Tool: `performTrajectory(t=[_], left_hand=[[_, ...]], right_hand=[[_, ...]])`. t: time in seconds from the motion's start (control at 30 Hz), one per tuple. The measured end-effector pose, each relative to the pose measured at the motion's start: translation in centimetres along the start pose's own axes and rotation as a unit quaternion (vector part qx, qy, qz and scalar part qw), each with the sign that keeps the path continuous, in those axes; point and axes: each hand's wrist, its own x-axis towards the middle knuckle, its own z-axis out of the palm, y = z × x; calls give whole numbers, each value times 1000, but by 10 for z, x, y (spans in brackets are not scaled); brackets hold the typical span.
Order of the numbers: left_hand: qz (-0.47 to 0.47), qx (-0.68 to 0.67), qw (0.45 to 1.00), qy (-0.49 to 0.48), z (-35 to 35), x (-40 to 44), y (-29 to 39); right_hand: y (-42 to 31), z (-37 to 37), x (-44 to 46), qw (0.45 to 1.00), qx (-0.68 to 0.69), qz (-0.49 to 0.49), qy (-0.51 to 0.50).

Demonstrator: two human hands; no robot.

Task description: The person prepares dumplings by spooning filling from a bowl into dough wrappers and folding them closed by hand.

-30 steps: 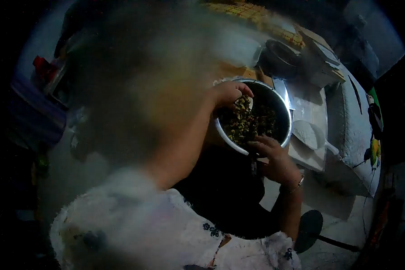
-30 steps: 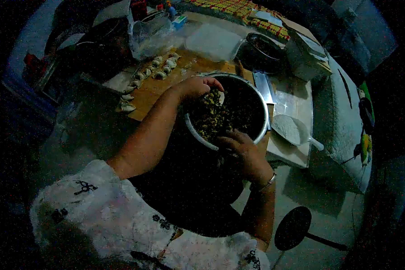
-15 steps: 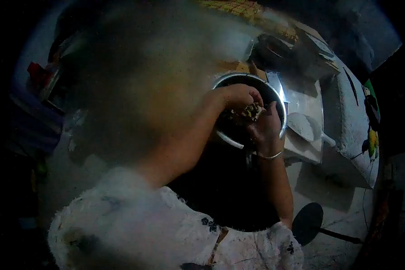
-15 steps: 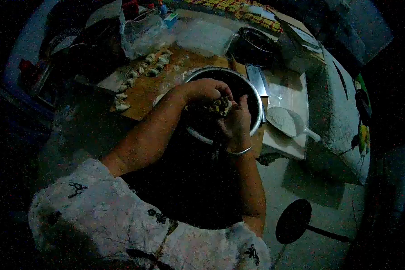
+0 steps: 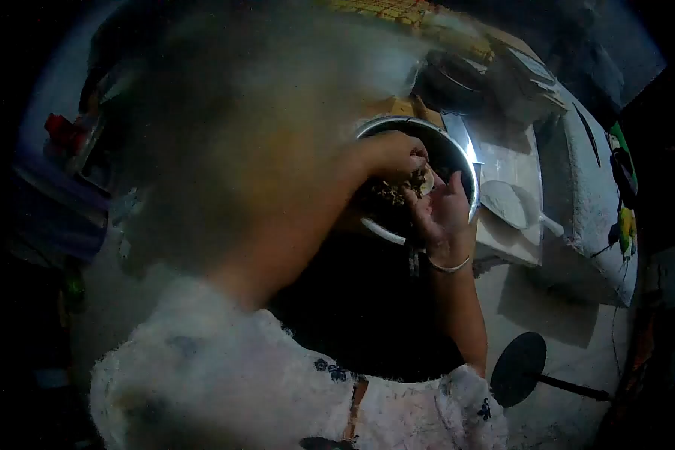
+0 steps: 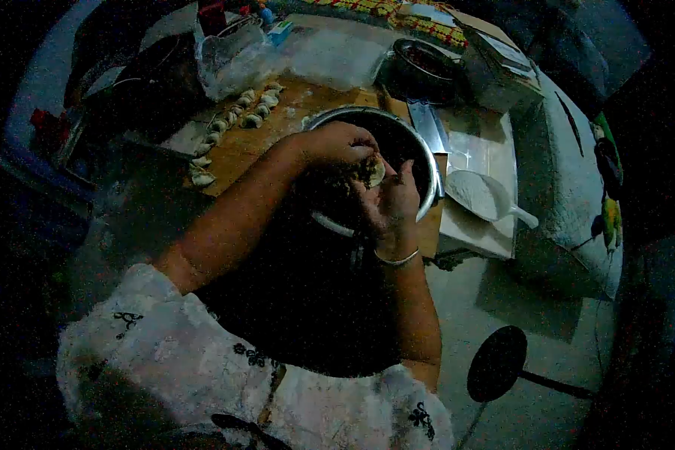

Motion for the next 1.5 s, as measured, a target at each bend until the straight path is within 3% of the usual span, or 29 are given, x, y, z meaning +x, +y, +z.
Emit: performTrajectory(t=[0.2,0.27,0.33,0.4,0.47,0.8,0.9,1.1,1.17,1.3,1.5], left_hand=[[181,4,977,113,-1,-33,-23],[189,-1,973,129,3,-38,-24],[248,31,954,165,4,-42,-22],[231,30,958,166,3,-43,-17],[157,-21,982,106,1,-42,-12],[167,45,971,168,9,-22,7],[170,34,969,176,10,-22,2],[238,30,941,238,8,-29,-4],[326,73,903,271,9,-32,-3],[360,84,903,218,19,-38,-4],[381,91,882,262,28,-36,1]], right_hand=[[1,4,-3,999,31,-16,-3],[2,6,-5,998,53,-21,7],[-1,2,-5,998,33,4,-56],[2,14,-6,997,58,-9,-41],[1,17,-7,998,53,-15,-33],[-6,17,-7,998,5,14,-63],[-5,22,-9,999,-13,-21,-25],[-4,22,-9,1000,-22,-19,-5],[-2,26,-11,999,-13,-36,22],[-5,-2,-2,999,0,-15,-30],[-5,21,-12,999,-7,-28,-23]])
